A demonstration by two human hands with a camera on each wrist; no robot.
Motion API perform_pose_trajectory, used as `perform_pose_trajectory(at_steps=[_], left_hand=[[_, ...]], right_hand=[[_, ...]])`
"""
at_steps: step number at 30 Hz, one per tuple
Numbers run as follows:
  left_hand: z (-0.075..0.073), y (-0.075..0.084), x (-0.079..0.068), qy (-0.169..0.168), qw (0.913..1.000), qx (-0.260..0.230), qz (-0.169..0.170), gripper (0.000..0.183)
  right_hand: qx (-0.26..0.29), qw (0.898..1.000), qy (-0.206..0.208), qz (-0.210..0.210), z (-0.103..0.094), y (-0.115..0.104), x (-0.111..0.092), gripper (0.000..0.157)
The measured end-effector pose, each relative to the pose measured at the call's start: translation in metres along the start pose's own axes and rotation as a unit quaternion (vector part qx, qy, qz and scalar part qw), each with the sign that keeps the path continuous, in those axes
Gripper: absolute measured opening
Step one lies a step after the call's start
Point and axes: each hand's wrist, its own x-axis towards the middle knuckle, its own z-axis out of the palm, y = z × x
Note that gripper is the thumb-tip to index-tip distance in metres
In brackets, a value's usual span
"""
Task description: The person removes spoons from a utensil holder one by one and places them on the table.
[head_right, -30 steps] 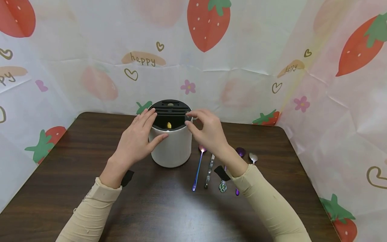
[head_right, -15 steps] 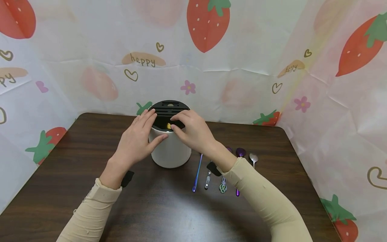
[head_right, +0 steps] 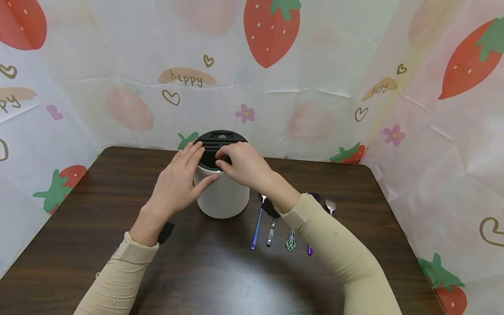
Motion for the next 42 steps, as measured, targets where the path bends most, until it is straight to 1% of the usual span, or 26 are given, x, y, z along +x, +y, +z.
perform_pose_trajectory(at_steps=[4,7,14,19,23,28,31,36,39,42], left_hand=[[0.001,0.000,0.000,0.008,1.0000,-0.001,0.004,0.081],[0.001,0.000,0.000,0.009,0.9999,-0.005,0.004,0.081],[0.002,-0.002,0.000,0.005,1.0000,-0.006,0.000,0.082],[0.003,-0.002,0.001,0.004,1.0000,-0.005,0.000,0.081],[0.002,-0.001,0.001,0.005,1.0000,-0.004,0.001,0.082],[0.002,-0.001,0.001,0.004,1.0000,-0.004,0.000,0.081],[0.001,-0.001,0.001,0.004,1.0000,-0.005,-0.001,0.081],[0.001,0.000,0.001,0.005,1.0000,-0.006,0.000,0.081],[0.001,0.000,0.001,0.004,1.0000,-0.007,-0.001,0.081],[0.000,0.001,0.001,0.001,1.0000,-0.009,-0.004,0.081]], right_hand=[[0.029,0.999,-0.029,0.009,-0.003,0.001,0.007,0.017],[0.043,0.998,-0.041,0.013,-0.003,0.002,0.011,0.017],[0.061,0.997,-0.044,0.024,-0.001,0.003,0.014,0.017],[0.081,0.996,-0.034,0.026,0.002,0.005,0.015,0.016],[0.080,0.996,-0.026,0.025,0.004,0.005,0.015,0.016],[0.089,0.995,-0.007,0.041,0.006,0.005,0.013,0.017],[0.122,0.991,0.007,0.053,0.005,0.004,0.011,0.018],[0.174,0.981,0.030,0.077,0.003,0.002,0.006,0.020],[0.179,0.979,0.043,0.087,0.001,0.002,0.003,0.021],[0.173,0.980,0.062,0.082,-0.003,0.002,0.000,0.023]])
